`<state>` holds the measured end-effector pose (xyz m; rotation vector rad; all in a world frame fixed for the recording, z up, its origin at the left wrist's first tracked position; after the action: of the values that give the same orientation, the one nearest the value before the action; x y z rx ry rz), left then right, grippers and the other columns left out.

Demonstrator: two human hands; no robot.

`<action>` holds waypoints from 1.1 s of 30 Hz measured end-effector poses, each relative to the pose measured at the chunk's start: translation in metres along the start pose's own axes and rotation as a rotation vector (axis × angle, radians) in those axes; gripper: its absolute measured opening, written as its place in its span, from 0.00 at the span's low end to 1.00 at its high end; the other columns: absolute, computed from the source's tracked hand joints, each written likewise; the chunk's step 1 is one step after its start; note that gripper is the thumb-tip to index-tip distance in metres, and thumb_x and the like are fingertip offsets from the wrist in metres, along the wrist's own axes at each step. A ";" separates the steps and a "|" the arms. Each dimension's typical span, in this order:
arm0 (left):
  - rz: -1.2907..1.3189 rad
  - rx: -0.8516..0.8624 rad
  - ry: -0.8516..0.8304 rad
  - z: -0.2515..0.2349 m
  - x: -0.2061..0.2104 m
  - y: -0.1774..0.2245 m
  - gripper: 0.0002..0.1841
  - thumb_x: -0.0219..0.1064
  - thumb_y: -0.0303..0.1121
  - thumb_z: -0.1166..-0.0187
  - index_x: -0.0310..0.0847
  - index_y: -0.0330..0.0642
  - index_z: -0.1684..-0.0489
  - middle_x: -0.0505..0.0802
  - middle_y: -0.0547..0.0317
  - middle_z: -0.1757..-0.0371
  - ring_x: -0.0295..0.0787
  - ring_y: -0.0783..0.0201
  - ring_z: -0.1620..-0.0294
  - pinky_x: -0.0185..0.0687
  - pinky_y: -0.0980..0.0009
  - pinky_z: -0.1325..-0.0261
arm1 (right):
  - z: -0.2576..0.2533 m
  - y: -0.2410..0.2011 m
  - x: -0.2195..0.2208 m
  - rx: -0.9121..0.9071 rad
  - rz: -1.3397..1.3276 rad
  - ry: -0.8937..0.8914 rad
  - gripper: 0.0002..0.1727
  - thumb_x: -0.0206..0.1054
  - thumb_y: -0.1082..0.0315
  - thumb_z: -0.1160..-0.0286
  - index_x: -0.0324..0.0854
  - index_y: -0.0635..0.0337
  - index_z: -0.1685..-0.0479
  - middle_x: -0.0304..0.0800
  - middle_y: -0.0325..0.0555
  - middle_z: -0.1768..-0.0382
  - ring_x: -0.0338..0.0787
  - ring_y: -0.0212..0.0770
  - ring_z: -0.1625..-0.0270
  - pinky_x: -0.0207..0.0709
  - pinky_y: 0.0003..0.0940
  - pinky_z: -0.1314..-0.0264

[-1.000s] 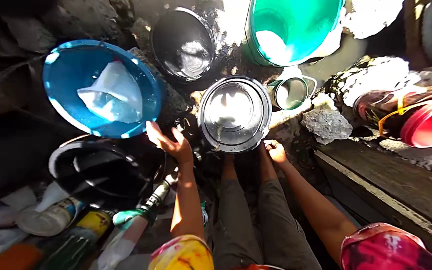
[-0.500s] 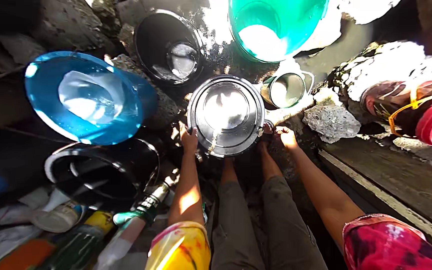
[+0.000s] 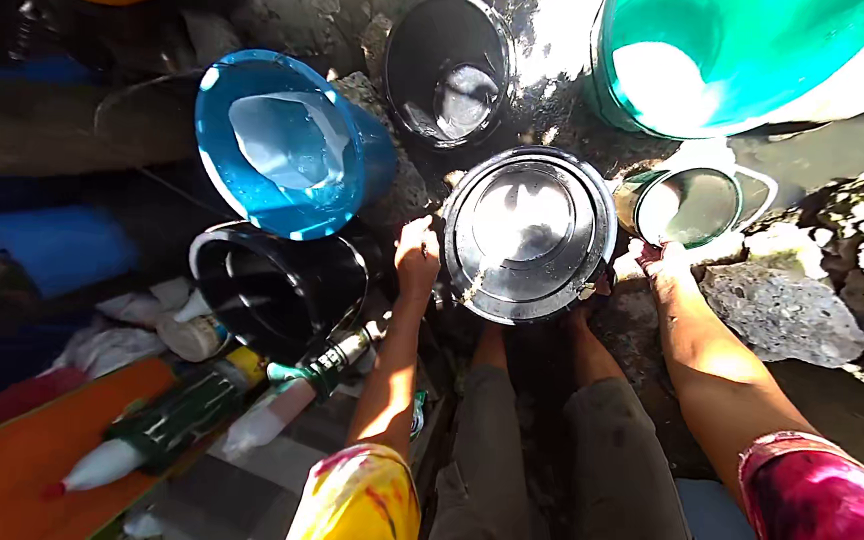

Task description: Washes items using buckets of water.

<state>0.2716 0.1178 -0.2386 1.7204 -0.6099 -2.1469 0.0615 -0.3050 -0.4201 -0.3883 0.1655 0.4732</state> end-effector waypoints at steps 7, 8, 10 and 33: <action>-0.077 0.026 -0.801 0.007 0.183 0.015 0.22 0.59 0.33 0.11 0.76 0.33 0.22 0.83 0.33 0.25 0.80 0.36 0.24 0.72 0.42 0.21 | -0.035 0.013 -0.002 0.019 -0.016 -0.024 0.16 0.46 0.61 0.06 0.68 0.61 0.33 0.85 0.46 0.55 0.89 0.35 0.58 0.85 0.30 0.53; -0.120 -0.010 -0.925 0.005 0.215 0.011 0.23 0.60 0.34 0.12 0.74 0.37 0.19 0.80 0.34 0.22 0.79 0.35 0.23 0.71 0.39 0.21 | -0.037 0.015 -0.004 0.009 0.010 -0.028 0.15 0.46 0.61 0.06 0.70 0.61 0.37 0.86 0.45 0.59 0.89 0.34 0.62 0.85 0.30 0.56; -0.170 0.016 -1.036 0.002 0.278 -0.001 0.25 0.62 0.32 0.15 0.74 0.45 0.17 0.73 0.36 0.14 0.74 0.36 0.19 0.69 0.39 0.20 | -0.041 0.016 -0.009 0.004 0.027 -0.023 0.14 0.48 0.60 0.07 0.71 0.60 0.41 0.87 0.43 0.64 0.89 0.33 0.67 0.86 0.29 0.62; 1.169 -0.796 -0.246 0.056 0.114 0.049 0.16 0.48 0.33 0.09 0.75 0.48 0.30 0.89 0.62 0.60 0.83 0.72 0.69 0.81 0.73 0.67 | 0.117 -0.008 -0.098 0.031 -0.076 0.002 0.13 0.45 0.68 0.09 0.72 0.64 0.59 0.83 0.47 0.78 0.87 0.38 0.77 0.84 0.32 0.73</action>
<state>0.1912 0.0262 -0.2982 0.4327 -0.5027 -1.3841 -0.0136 -0.3050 -0.2867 -0.3636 0.1589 0.3955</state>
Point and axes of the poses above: each hand's wrist, its own z-axis away from the middle knuckle, its own x-axis out of the palm, y = z × x, the point moved 9 cm from there along -z, towards the middle knuckle
